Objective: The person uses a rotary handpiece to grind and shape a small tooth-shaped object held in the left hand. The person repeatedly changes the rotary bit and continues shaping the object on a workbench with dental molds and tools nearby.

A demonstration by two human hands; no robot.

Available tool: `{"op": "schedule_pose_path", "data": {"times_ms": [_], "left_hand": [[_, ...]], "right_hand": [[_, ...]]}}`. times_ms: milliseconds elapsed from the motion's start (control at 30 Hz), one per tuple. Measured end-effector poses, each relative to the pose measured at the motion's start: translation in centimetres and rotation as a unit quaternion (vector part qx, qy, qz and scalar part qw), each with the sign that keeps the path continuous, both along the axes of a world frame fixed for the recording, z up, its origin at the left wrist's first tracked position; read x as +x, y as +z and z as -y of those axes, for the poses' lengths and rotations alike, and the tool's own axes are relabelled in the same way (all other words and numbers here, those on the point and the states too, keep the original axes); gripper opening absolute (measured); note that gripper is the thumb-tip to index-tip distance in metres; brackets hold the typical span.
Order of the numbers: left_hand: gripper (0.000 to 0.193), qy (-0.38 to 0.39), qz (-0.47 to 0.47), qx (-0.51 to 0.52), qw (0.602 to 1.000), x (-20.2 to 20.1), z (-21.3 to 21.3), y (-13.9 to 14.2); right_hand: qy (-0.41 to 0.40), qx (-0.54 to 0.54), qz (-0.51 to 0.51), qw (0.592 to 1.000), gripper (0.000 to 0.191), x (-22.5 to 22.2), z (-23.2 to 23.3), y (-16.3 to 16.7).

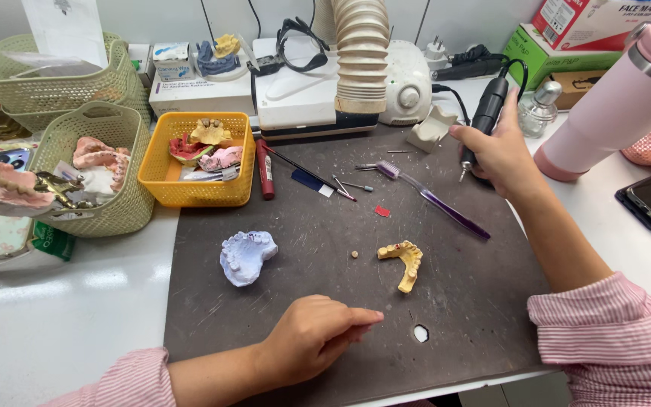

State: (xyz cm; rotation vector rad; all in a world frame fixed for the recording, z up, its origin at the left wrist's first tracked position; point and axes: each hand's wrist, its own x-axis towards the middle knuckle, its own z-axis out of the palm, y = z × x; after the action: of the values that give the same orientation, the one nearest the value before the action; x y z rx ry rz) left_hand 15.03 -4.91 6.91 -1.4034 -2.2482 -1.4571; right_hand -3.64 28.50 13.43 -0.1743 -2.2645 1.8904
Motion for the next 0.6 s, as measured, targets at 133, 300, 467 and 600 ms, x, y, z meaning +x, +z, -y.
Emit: {"op": "schedule_pose_path", "data": {"times_ms": [133, 300, 467, 600], "left_hand": [[0.009, 0.014, -0.023, -0.054, 0.998, -0.3, -0.1, -1.5], [0.015, -0.046, -0.063, -0.061, 0.995, 0.9, -1.2, -1.8], [0.047, -0.084, -0.052, -0.091, 0.991, 2.5, -3.9, -0.6], [0.073, -0.1, 0.059, -0.001, 0.993, 3.1, -6.8, 0.0]], "right_hand": [[0.066, 0.01, -0.108, 0.992, 0.041, 5.0, -1.6, 0.2], [0.168, -0.133, -0.112, 0.97, 0.025, 11.4, -6.1, 1.8], [0.255, -0.035, 0.002, 0.966, 0.036, 16.7, -7.7, 1.6], [0.064, 0.16, 0.173, 0.97, 0.048, 20.6, -6.4, 1.7]]}}
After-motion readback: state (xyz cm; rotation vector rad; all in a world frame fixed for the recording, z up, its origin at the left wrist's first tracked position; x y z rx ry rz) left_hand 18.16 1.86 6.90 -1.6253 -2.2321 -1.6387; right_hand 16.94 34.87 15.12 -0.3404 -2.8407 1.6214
